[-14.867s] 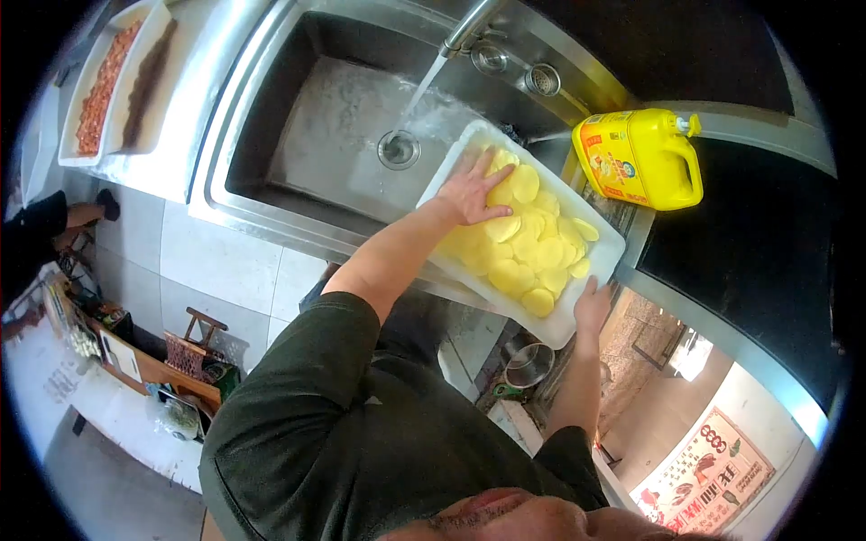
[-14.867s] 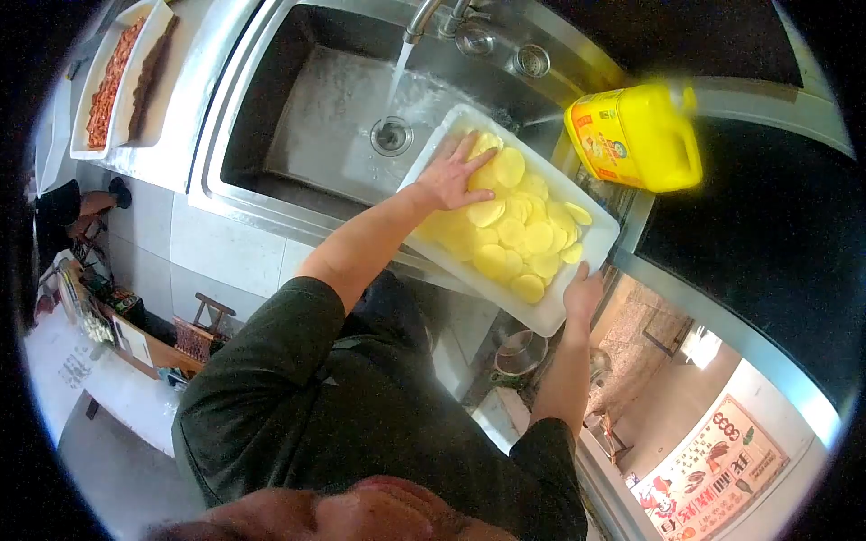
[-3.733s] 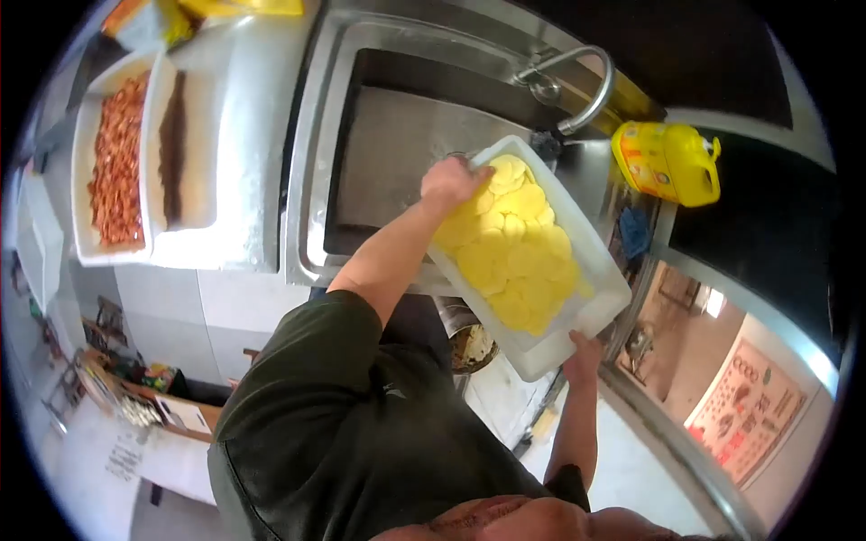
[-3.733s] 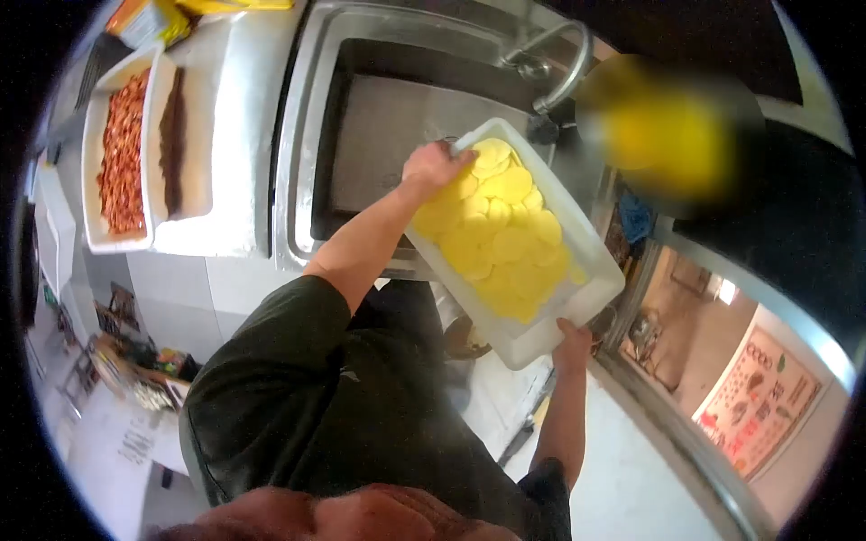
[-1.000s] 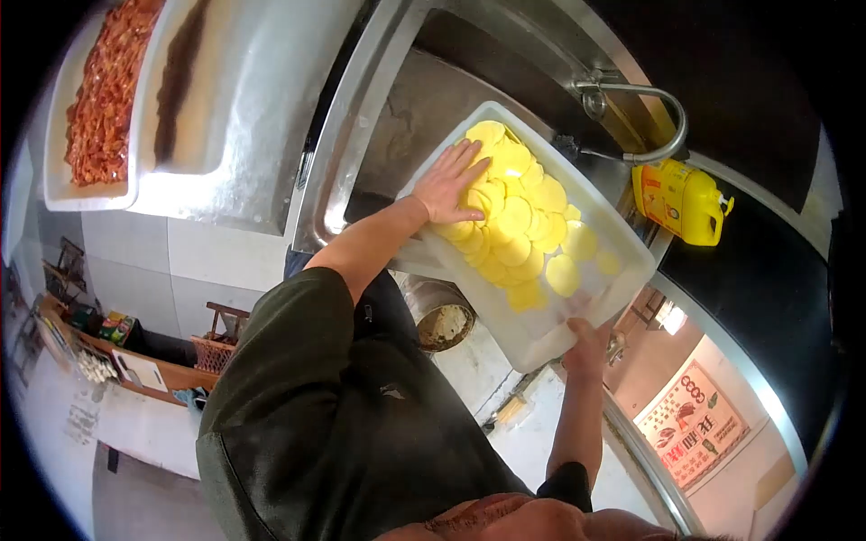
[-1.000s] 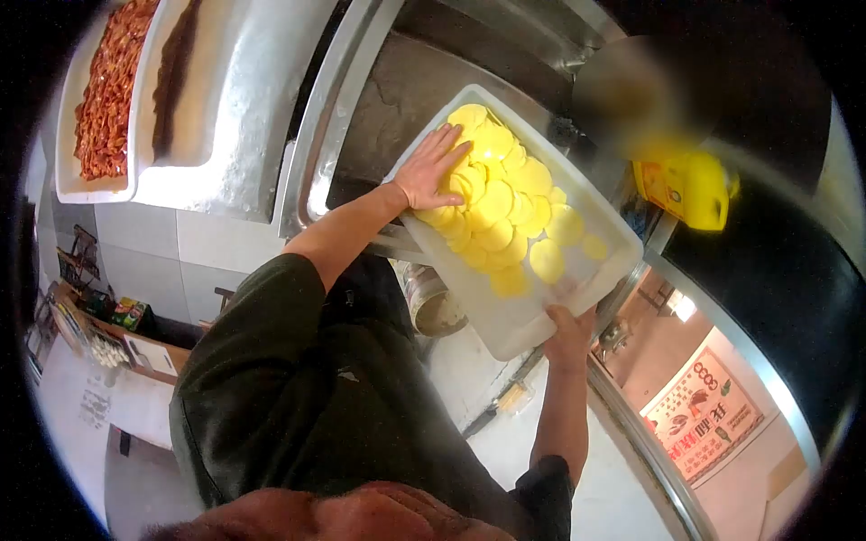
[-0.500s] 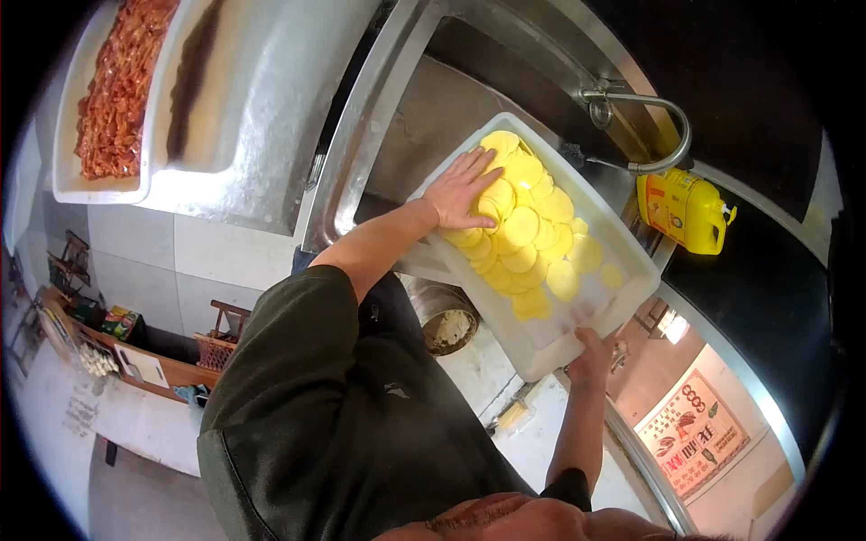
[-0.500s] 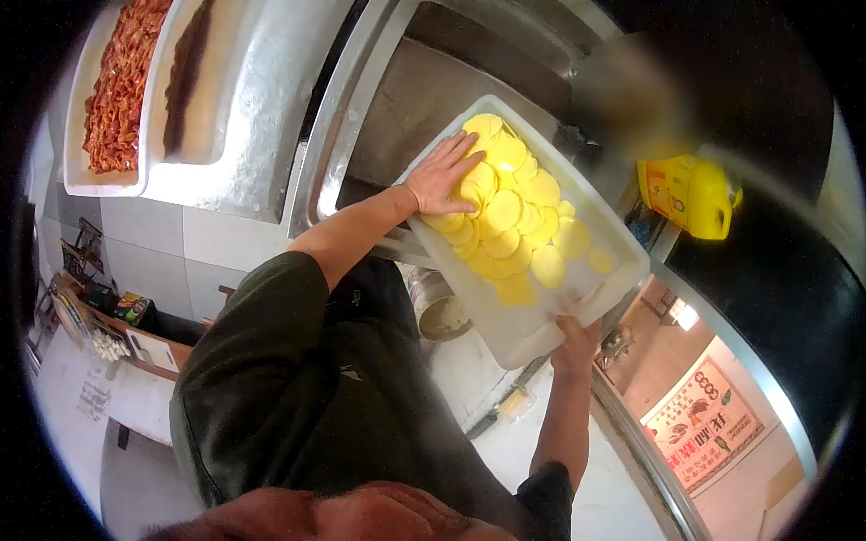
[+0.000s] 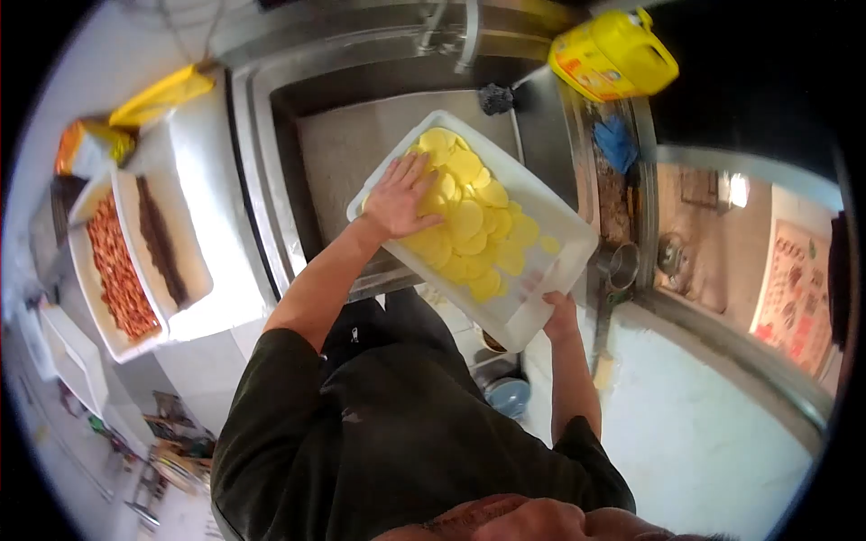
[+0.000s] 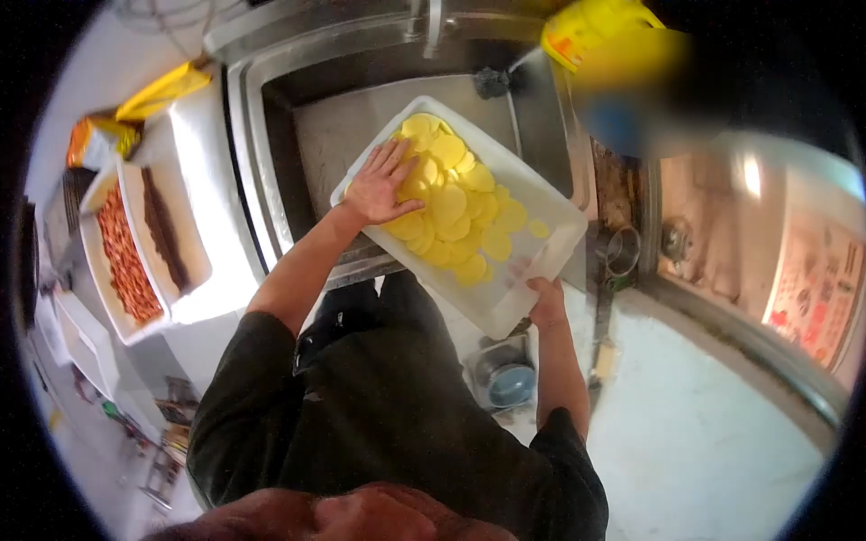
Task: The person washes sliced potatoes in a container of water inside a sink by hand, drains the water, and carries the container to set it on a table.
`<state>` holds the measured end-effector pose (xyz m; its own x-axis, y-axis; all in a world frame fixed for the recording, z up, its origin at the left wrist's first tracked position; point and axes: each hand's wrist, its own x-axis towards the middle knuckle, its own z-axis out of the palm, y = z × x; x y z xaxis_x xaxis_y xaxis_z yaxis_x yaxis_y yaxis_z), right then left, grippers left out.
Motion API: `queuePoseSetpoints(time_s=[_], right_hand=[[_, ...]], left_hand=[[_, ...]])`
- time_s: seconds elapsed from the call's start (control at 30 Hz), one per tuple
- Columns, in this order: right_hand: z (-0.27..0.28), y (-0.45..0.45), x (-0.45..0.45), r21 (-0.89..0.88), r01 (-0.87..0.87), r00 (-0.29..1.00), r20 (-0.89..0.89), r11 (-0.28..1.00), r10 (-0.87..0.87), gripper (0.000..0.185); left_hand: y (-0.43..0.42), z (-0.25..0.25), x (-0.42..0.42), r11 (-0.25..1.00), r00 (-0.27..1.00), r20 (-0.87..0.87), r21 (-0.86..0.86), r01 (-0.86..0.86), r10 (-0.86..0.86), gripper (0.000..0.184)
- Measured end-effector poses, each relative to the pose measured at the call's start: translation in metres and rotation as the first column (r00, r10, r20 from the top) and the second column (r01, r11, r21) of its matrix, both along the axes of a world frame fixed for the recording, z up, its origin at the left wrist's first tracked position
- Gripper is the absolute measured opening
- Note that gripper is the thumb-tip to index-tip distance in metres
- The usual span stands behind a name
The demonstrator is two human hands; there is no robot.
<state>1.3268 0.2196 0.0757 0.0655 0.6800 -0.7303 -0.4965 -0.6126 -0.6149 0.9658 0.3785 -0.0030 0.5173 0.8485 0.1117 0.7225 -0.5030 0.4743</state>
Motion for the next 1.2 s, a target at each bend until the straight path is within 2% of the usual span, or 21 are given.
queuePoseSetpoints(time_s=[0.1,0.2,0.33,0.37,0.47,0.53,0.6,0.7,0.9,1.0,1.1,1.17,1.2], right_hand=[[-0.035,-0.017,0.005,-0.007,0.037,0.997,-0.061,0.999,-0.038,0.076],[-0.054,-0.029,0.003,0.029,0.071,0.988,-0.143,0.997,-0.066,0.073],[-0.060,-0.035,0.001,0.046,0.065,0.990,-0.127,0.997,-0.059,0.070],[-0.064,-0.035,-0.002,0.054,0.070,0.990,-0.126,0.996,-0.063,0.069],[-0.074,-0.031,0.005,0.059,0.018,0.993,-0.121,0.998,-0.010,0.069],[-0.074,-0.030,0.007,0.058,-0.031,0.994,-0.103,0.998,0.037,0.070],[-0.071,-0.027,0.002,0.069,0.009,0.998,-0.070,0.998,-0.004,0.069],[-0.076,-0.027,0.004,0.074,-0.008,0.999,-0.035,0.997,0.010,0.069],[-0.078,-0.030,0.006,0.089,-0.039,0.998,-0.044,0.995,0.043,0.070],[-0.083,-0.031,0.010,0.091,-0.055,0.997,-0.054,0.994,0.061,0.069],[-0.087,-0.031,0.011,0.098,-0.066,0.996,-0.061,0.993,0.072,0.069],[-0.085,-0.034,0.011,0.098,-0.061,0.996,-0.060,0.993,0.067,0.069],[-0.085,-0.033,0.010,0.099,-0.052,0.996,-0.061,0.994,0.058,0.069]], left_hand=[[0.004,0.002,0.010,0.997,0.991,-0.130,-0.077,0.029,-0.039,0.082],[0.008,0.002,0.018,0.988,0.982,-0.186,-0.153,0.009,-0.037,0.084],[0.001,0.021,0.047,0.997,0.948,-0.308,0.011,-0.078,0.078,0.079],[-0.001,0.018,0.057,0.988,0.974,-0.204,0.140,-0.070,0.098,0.070],[-0.005,0.025,0.119,0.957,0.985,-0.017,-0.237,0.164,-0.173,0.060],[-0.016,0.013,0.170,0.881,0.933,0.046,-0.316,0.352,-0.356,0.048],[-0.028,-0.007,0.215,0.881,0.928,-0.010,-0.319,0.349,-0.371,0.043],[-0.033,-0.023,0.251,0.939,0.941,-0.131,-0.189,0.286,-0.313,0.040],[-0.048,-0.021,0.262,0.945,0.948,-0.200,-0.268,0.189,-0.246,0.033],[-0.037,-0.009,0.249,0.830,0.923,-0.139,-0.499,0.248,-0.359,0.032],[-0.013,-0.009,0.221,0.837,0.903,-0.062,-0.406,0.367,-0.426,0.034],[-0.018,-0.040,0.206,0.876,0.884,-0.080,-0.207,0.437,-0.460,0.034],[-0.017,-0.035,0.205,0.882,0.878,-0.090,-0.097,0.462,-0.470,0.035]])
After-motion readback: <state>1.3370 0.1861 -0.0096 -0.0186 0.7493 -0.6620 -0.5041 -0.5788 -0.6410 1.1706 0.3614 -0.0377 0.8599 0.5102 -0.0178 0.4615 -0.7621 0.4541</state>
